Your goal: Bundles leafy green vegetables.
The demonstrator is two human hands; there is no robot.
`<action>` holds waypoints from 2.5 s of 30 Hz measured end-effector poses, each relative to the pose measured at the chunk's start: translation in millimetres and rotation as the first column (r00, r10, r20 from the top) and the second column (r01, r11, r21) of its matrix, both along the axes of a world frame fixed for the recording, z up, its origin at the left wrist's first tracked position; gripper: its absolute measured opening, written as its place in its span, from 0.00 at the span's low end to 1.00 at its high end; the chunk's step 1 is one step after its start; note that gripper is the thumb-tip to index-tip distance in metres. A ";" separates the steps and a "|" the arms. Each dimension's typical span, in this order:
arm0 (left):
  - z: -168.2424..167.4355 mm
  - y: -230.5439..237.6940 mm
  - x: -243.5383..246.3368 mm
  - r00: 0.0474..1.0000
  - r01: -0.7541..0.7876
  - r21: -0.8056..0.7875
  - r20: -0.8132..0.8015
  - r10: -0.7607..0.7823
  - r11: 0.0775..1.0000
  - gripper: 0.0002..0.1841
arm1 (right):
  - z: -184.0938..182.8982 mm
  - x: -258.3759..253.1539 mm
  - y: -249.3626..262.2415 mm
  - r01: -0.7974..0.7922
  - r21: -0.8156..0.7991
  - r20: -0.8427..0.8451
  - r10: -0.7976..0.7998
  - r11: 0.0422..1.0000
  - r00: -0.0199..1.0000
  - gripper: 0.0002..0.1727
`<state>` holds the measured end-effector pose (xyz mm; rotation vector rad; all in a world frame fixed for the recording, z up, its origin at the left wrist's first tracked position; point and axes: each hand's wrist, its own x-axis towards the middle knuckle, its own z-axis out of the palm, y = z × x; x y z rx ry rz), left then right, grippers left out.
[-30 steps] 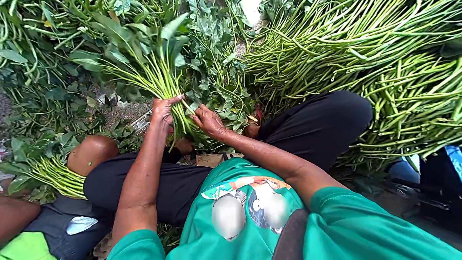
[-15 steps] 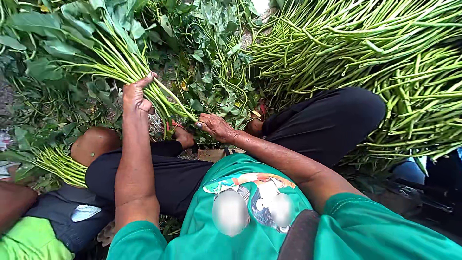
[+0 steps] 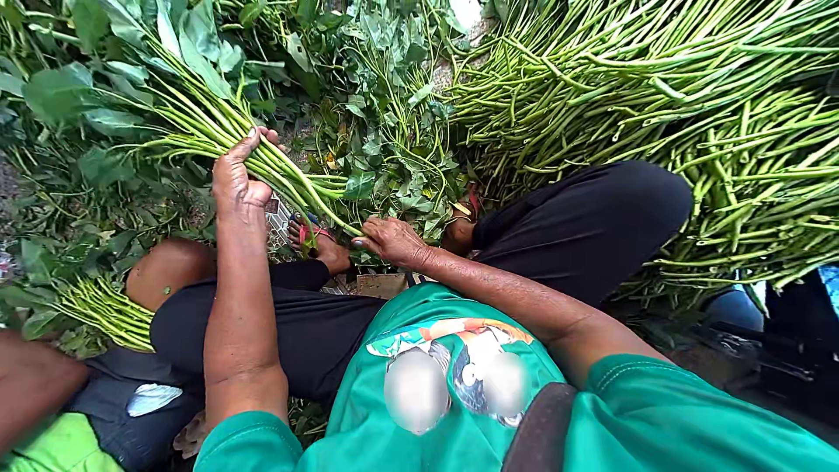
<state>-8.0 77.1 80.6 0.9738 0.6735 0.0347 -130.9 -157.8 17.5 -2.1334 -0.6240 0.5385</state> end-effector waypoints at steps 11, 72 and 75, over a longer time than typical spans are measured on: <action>11.3 40.4 5.8 0.975 -0.163 -0.018 0.151 0.164 0.987 0.06 | 82.5 40.5 -14.0 0.163 0.666 0.283 -0.448 0.728 0.848 0.22; -22.2 7.4 -31.2 0.897 0.372 0.459 0.047 -0.440 0.807 0.30 | 15.7 109.9 52.8 0.041 0.260 -0.089 -0.018 0.965 0.996 0.20; -23.5 7.9 -28.0 0.921 0.329 0.429 0.049 -0.385 0.841 0.27 | 3.2 97.7 69.0 0.087 0.271 -0.111 -0.059 0.959 0.992 0.20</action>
